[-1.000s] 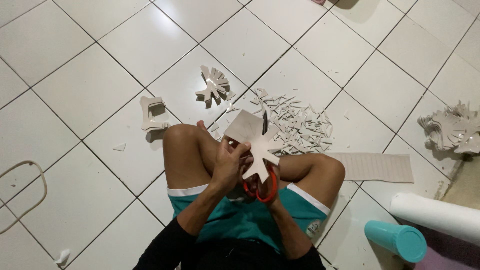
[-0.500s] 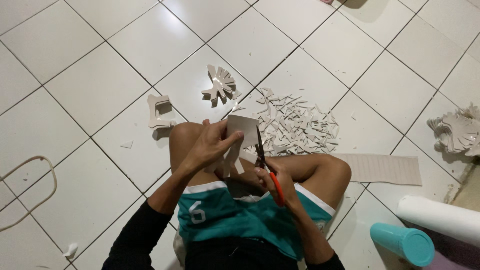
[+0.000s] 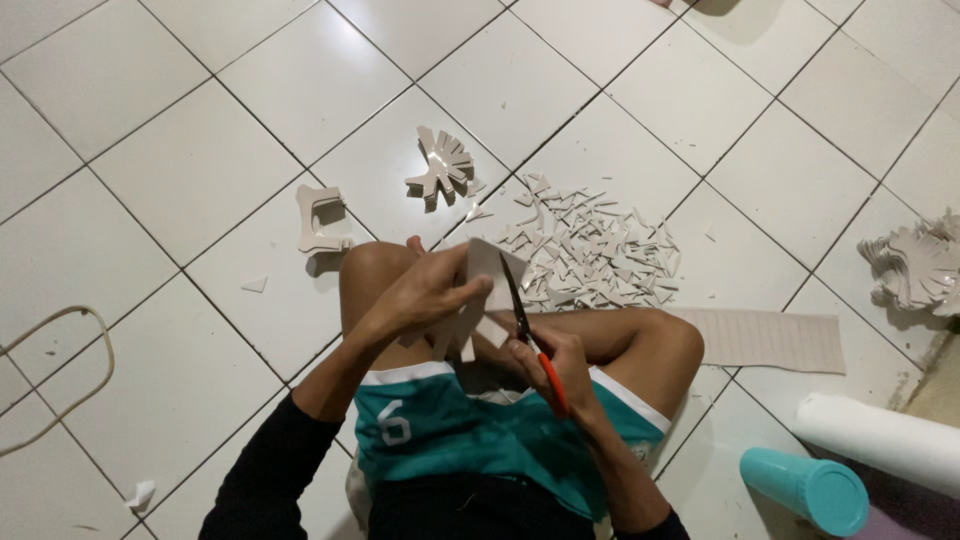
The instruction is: The person sits on the tiled floor and cuts sheets of thin foam into decorative shapes using scissors, trimming curved outlines and small details. Cut scrap pieces accumulate on the floor beside them as they work through the foam pieces one at a time.
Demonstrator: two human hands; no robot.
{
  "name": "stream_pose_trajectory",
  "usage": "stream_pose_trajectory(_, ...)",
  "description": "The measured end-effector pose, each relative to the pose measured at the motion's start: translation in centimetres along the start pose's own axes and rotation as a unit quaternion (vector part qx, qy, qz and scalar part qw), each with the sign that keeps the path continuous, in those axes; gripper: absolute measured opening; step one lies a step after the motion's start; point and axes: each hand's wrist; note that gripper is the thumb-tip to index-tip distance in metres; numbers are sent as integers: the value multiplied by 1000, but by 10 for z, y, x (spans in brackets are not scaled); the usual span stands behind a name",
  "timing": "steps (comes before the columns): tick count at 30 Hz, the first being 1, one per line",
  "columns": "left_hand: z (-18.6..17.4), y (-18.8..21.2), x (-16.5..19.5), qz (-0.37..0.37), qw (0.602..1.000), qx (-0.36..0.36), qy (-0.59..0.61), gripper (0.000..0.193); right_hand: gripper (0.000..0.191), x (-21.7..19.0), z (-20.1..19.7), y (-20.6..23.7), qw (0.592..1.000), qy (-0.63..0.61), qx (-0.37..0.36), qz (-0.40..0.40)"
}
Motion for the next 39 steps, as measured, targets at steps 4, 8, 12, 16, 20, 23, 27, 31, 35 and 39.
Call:
stream_pose_trajectory(4,12,-2,4,23,996,-83,-37,36,31,-1,-2,0,999,-15,-29,40)
stream_pose_trajectory(8,10,-4,4,15,995,-101,-24,38,31,0,-7,7,998,-26,-29,57)
stream_pose_trajectory(12,4,-8,3,-60,986,-139,-67,40,32,10,-11,7,999,3,-10,45)
stream_pose_trajectory(16,7,-14,3,29,985,-146,-83,46,28,21,-7,6,983,-128,26,127)
stream_pose_trajectory(20,32,-15,6,54,962,-212,-163,53,20,28,-10,-4,944,-294,-19,149)
stream_pose_trajectory(23,57,-15,8,229,921,-33,-314,61,24,31,-7,-9,954,-252,47,153)
stream_pose_trajectory(27,78,-1,1,201,895,283,-282,33,24,32,-3,-17,913,-339,181,137)
stream_pose_trajectory(31,96,9,-10,147,930,336,18,35,27,28,-1,-27,913,-352,207,8)
stream_pose_trajectory(35,102,9,-16,65,934,309,165,41,32,27,9,-31,923,-329,182,87)
stream_pose_trajectory(39,75,-4,-19,2,922,373,101,41,44,37,19,-27,937,-312,119,104)
Point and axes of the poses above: each hand's wrist, its own y-axis away from the middle knuckle, its own z-axis out of the palm, x = y × z, and after that the axes turned 14 degrees about z, right-handed
